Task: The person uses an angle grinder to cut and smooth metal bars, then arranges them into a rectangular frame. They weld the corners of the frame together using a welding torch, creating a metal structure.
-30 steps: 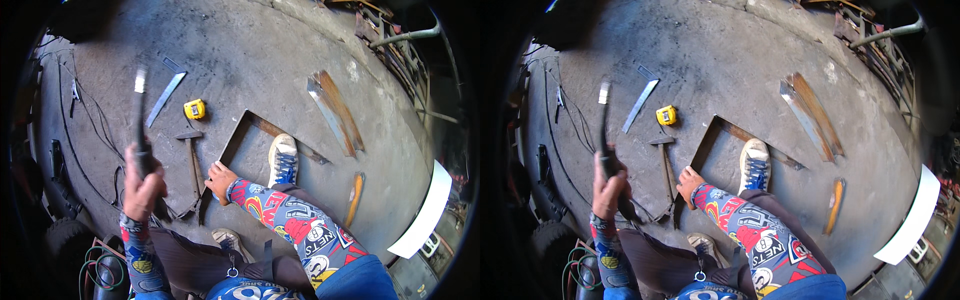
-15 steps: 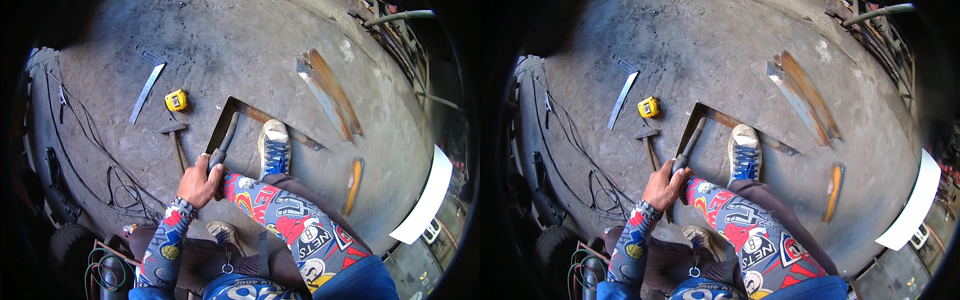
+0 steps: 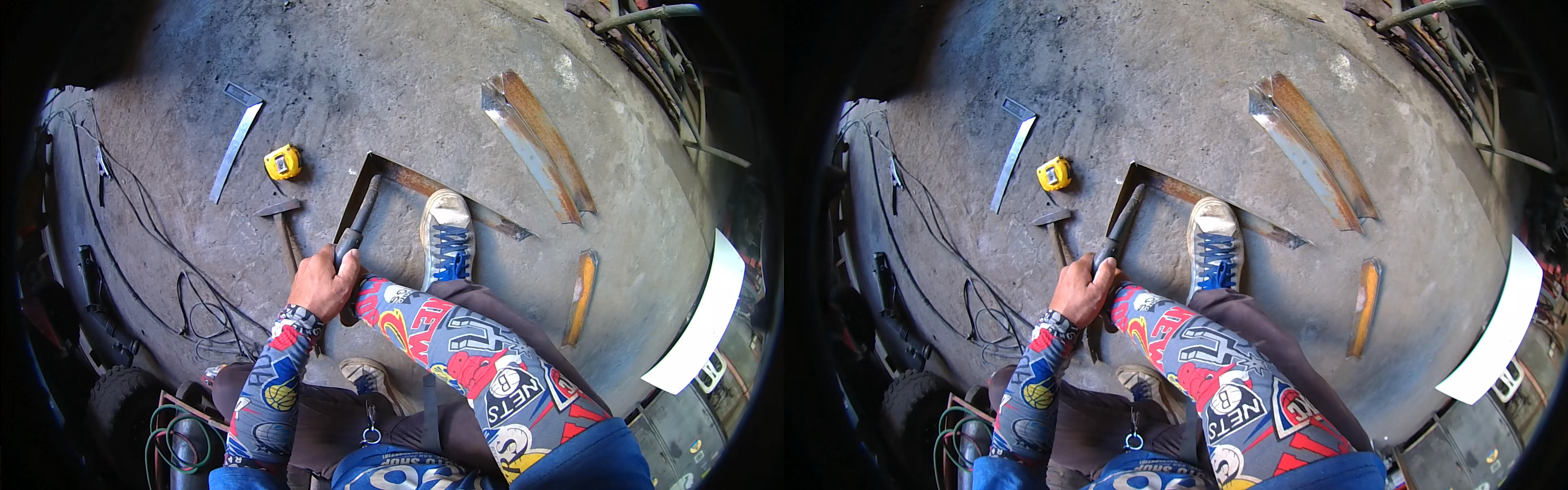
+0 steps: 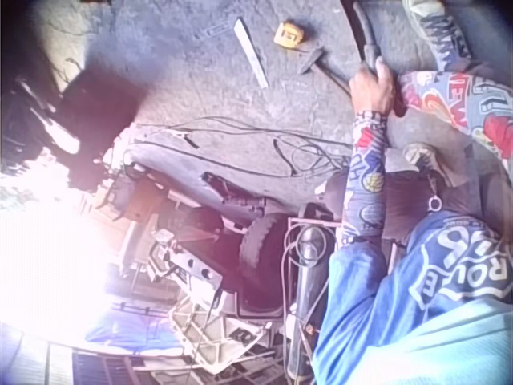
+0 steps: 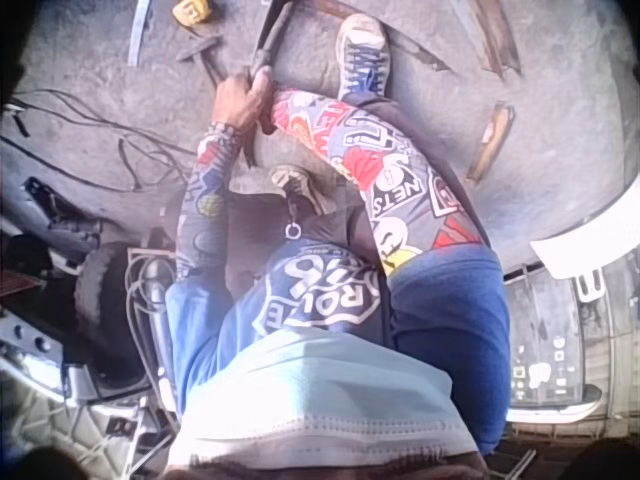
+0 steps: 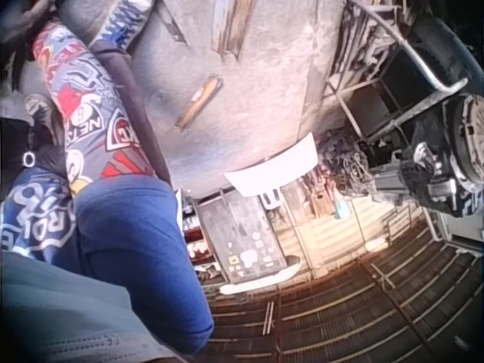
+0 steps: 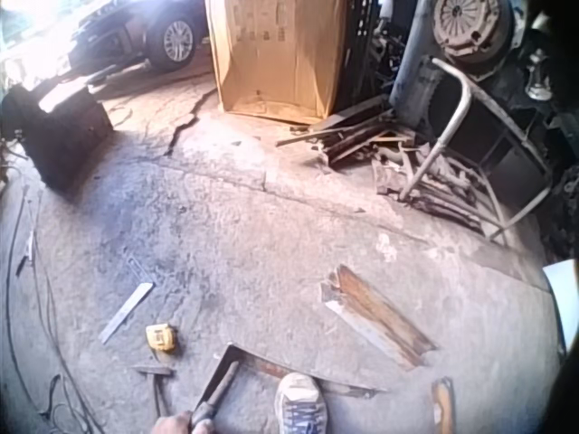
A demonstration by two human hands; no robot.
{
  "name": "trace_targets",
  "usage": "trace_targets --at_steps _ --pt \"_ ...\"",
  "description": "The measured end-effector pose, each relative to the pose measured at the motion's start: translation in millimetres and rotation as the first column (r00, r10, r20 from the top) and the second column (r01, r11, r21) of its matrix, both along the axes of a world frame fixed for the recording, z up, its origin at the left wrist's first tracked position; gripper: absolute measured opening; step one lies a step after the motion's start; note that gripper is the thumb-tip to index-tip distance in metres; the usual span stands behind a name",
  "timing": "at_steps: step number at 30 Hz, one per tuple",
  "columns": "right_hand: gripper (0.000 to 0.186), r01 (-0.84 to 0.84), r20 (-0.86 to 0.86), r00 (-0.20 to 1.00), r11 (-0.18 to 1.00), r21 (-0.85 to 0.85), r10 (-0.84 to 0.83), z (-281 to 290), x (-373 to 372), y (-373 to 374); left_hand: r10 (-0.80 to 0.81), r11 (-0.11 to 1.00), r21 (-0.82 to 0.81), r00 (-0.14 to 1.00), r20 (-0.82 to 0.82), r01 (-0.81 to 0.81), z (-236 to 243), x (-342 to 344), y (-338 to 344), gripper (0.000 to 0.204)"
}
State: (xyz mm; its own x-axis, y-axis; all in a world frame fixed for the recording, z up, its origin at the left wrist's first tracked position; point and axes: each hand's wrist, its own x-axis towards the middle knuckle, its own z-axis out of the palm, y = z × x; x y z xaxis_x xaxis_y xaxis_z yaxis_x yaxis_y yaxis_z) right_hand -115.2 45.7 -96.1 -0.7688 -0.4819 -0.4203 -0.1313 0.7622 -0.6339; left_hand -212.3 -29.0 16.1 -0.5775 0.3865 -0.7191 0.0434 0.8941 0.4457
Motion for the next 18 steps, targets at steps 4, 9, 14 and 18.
trace_targets --at_steps 4,9,14,18 --pt "0.052 0.004 0.003 1.000 1.000 -0.006 -0.004 -3.5 0.9 -3.0 0.024 1.000 0.004 1.000 0.005 -0.024 -1.6 -0.2 0.7 0.058" --pt "0.053 0.003 0.007 1.000 1.000 -0.007 -0.003 -7.1 3.0 -7.9 0.010 1.000 -0.006 1.000 0.019 -0.010 -5.1 -1.5 2.2 0.058" --pt "0.053 0.014 0.011 1.000 1.000 -0.007 -0.014 -4.7 3.2 -5.0 0.005 1.000 0.007 1.000 0.017 -0.005 -9.5 -2.3 3.2 0.058" --pt "0.053 0.024 0.015 1.000 1.000 -0.008 -0.024 -1.6 5.0 1.1 -0.012 1.000 -0.001 1.000 -0.014 0.012 -11.1 -1.3 3.3 0.055"
